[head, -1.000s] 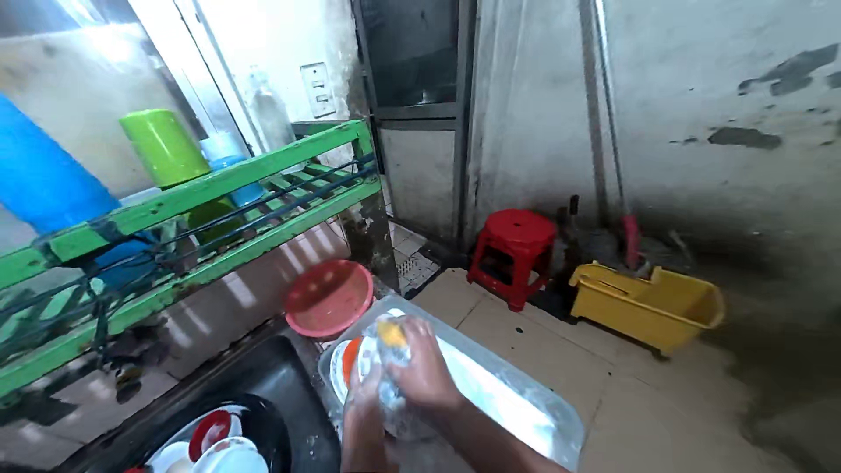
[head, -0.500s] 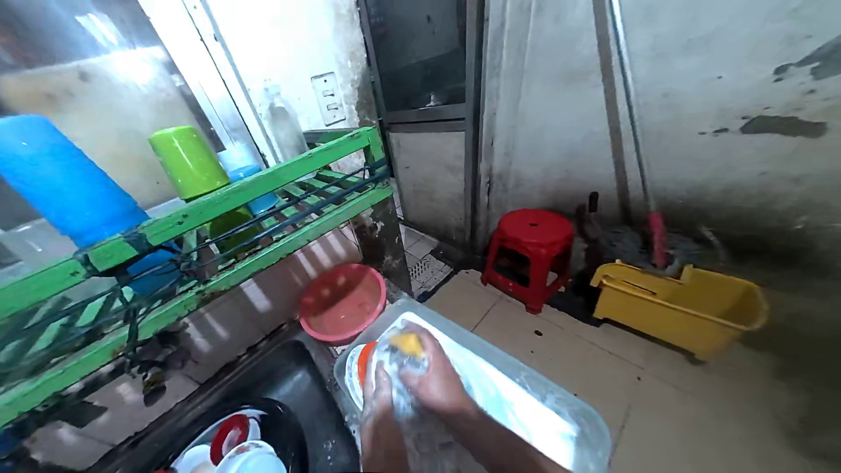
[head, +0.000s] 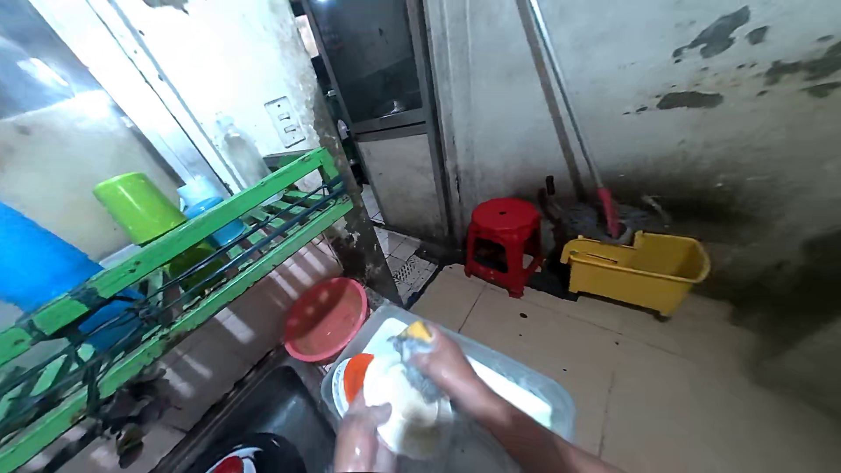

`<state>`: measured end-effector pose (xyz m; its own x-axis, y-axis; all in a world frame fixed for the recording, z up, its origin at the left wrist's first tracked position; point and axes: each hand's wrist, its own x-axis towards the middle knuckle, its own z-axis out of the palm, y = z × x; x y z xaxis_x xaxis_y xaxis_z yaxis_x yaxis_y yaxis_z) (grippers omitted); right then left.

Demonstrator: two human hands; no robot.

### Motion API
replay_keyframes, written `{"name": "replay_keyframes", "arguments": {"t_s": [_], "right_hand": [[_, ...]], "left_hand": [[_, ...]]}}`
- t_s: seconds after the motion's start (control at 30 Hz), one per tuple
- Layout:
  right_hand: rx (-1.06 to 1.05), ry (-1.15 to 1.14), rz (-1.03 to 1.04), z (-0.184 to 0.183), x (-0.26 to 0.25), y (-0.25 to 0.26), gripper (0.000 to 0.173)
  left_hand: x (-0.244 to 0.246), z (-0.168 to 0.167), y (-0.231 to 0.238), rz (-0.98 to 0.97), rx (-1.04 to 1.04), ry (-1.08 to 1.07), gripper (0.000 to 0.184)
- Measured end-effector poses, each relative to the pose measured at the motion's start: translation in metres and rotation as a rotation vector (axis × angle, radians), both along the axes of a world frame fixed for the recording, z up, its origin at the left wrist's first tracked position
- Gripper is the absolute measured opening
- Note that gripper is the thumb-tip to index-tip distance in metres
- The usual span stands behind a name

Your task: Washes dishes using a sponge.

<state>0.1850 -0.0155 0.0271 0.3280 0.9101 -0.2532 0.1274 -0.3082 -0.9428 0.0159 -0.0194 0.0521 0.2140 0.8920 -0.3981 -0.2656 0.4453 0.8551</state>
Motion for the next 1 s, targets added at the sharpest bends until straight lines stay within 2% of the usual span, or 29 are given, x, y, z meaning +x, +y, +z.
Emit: {"name": "replay_keyframes", "arguments": {"t_s": [0.03, 0.07, 0.1, 0.13, 0.17, 0.27, 0.33, 0.37, 0.4, 0.43, 0.47, 0.5, 0.53, 0.6, 0.67, 0.73, 0.83, 0.9, 1.0], "right_hand": [[0.016, -0.137, 0.075, 0.002, -0.013, -0.007, 0.063], [0.1, -0.28, 0.15, 0.004, -0.028, -0.017, 0.059], [0.234, -0.401, 0.201, 0.003, -0.04, -0.025, 0.056], [0.351, -0.453, 0.207, 0.002, -0.044, -0.028, 0.055], [0.359, -0.384, 0.208, 0.002, -0.039, -0.026, 0.056], [0.101, 0.028, 0.001, 0.005, 0.004, -0.005, 0.065], [-0.008, 0.104, -0.063, 0.012, 0.019, 0.0, 0.065], [0.003, 0.029, -0.008, 0.019, 0.015, -0.007, 0.063], [0.065, -0.096, 0.09, 0.023, 0.004, -0.018, 0.061], [0.177, -0.25, 0.203, 0.025, -0.012, -0.027, 0.058], [0.326, -0.394, 0.286, 0.025, -0.026, -0.034, 0.053], [0.464, -0.456, 0.295, 0.023, -0.035, -0.035, 0.051], [0.498, -0.378, 0.277, 0.022, -0.034, -0.033, 0.052], [0.336, -0.085, 0.132, 0.023, -0.014, -0.02, 0.058], [0.145, 0.072, 0.006, 0.028, 0.006, -0.008, 0.062], [0.15, -0.086, 0.085, 0.036, 0.001, -0.017, 0.064], [0.438, -0.376, 0.3, 0.035, -0.029, -0.037, 0.056], [0.399, -0.248, 0.232, 0.031, -0.021, -0.029, 0.055], [0.18, -0.152, 0.053, 0.022, 0.011, -0.014, 0.06]], "left_hand": [[0.004, -0.007, -0.007, -0.079, 0.036, 0.082, 0.04], [0.007, -0.013, -0.014, -0.135, 0.075, 0.142, 0.03], [0.008, -0.016, -0.021, -0.15, 0.107, 0.18, 0.011], [0.008, -0.016, -0.026, -0.161, 0.131, 0.181, 0.01], [0.008, -0.016, -0.028, -0.158, 0.145, 0.16, 0.014], [0.005, -0.008, -0.035, -0.198, 0.154, 0.115, 0.058], [0.004, -0.001, -0.037, -0.219, 0.138, 0.156, 0.064], [0.003, 0.001, -0.037, -0.226, 0.111, 0.19, 0.059], [0.001, 0.001, -0.036, -0.236, 0.079, 0.222, 0.044], [-0.002, -0.001, -0.033, -0.265, 0.049, 0.22, 0.026], [-0.005, -0.002, -0.029, -0.305, 0.038, 0.177, 0.018], [-0.009, -0.003, -0.027, -0.324, 0.051, 0.129, 0.021], [-0.01, 0.0, -0.027, -0.321, 0.071, 0.117, 0.023], [-0.009, 0.008, -0.027, -0.305, 0.107, 0.112, 0.037], [-0.007, 0.012, -0.03, -0.295, 0.136, 0.11, 0.046], [-0.003, 0.008, -0.03, -0.335, 0.094, 0.082, 0.042], [0.0, -0.001, -0.028, -0.47, 0.048, 0.049, 0.019], [0.001, 0.003, -0.025, -0.448, 0.01, 0.035, 0.026], [0.006, -0.002, -0.024, -0.268, -0.054, -0.088, 0.04]]}}
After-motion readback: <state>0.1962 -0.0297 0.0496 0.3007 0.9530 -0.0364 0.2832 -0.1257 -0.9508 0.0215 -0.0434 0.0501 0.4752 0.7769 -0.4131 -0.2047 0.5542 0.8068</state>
